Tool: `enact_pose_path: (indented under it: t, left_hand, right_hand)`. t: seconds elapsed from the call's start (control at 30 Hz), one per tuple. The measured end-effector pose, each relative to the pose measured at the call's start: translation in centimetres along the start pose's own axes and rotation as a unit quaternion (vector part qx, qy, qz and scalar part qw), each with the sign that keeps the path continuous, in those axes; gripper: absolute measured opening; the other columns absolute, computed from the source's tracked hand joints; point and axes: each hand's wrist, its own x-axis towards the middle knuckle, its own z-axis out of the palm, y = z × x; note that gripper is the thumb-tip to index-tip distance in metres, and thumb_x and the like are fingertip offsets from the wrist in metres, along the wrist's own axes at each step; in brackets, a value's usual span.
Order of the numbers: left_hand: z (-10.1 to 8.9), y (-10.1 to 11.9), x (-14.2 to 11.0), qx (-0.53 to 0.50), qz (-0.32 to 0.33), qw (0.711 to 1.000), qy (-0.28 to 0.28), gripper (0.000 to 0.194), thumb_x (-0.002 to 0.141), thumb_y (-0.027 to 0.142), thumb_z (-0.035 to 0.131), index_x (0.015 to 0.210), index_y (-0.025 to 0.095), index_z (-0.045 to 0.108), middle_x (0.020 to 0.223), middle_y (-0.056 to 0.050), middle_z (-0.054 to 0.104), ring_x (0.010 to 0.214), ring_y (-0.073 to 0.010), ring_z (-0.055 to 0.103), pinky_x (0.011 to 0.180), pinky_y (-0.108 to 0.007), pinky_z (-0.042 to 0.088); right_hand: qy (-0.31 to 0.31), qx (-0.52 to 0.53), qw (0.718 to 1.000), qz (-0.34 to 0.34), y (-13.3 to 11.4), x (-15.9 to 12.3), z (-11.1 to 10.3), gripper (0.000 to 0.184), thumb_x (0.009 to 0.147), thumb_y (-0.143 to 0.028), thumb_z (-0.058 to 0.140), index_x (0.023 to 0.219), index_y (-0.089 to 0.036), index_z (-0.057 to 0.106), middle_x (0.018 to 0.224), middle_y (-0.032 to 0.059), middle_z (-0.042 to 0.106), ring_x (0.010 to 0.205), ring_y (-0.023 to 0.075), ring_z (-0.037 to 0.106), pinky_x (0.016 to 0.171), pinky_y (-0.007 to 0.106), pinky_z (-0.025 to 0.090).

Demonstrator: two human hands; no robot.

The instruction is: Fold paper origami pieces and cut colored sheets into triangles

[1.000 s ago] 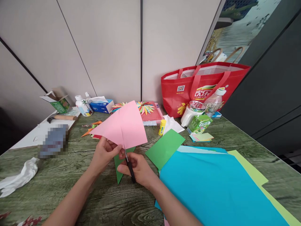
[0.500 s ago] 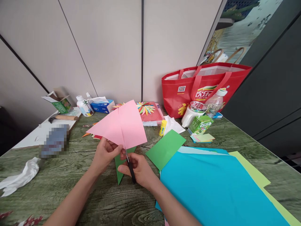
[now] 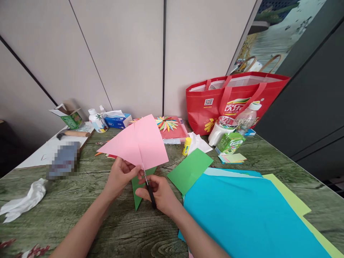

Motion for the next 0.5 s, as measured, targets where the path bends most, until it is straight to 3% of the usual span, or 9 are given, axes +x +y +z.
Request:
enact_pose_path:
  t: [0.2, 0.5]
  left_hand:
    - [-0.11, -0.25, 0.05, -0.006, 0.003, 1.000, -0.009, 0.031, 0.067, 0.020, 0.065, 0.082, 0.019, 0.038, 0.059, 0.004, 0.061, 0.048, -0.0131, 0.058, 0.046, -0.025, 0.047]
    - [0.00, 0.06, -0.08, -0.007, -0.008, 1.000, -0.004, 0.031, 0.067, 0.020, 0.066, 0.082, 0.020, 0.039, 0.058, 0.004, 0.061, 0.048, -0.0131, 0.057, 0.046, -0.025, 0.046]
  right_hand:
    - [0.012, -0.019, 1.000, 0.013, 0.03, 0.02, 0.09, 0.043, 0.060, -0.052, 0.069, 0.079, -0.017, 0.054, 0.057, -0.0046, 0.047, 0.048, 0.0084, 0.041, 0.047, 0.023, 0.033]
    - [0.025, -0.007, 1.000, 0.008, -0.25, -0.03, 0.49, 0.043, 0.059, -0.052, 0.069, 0.076, -0.016, 0.053, 0.061, -0.0032, 0.049, 0.045, 0.0070, 0.042, 0.044, 0.022, 0.035]
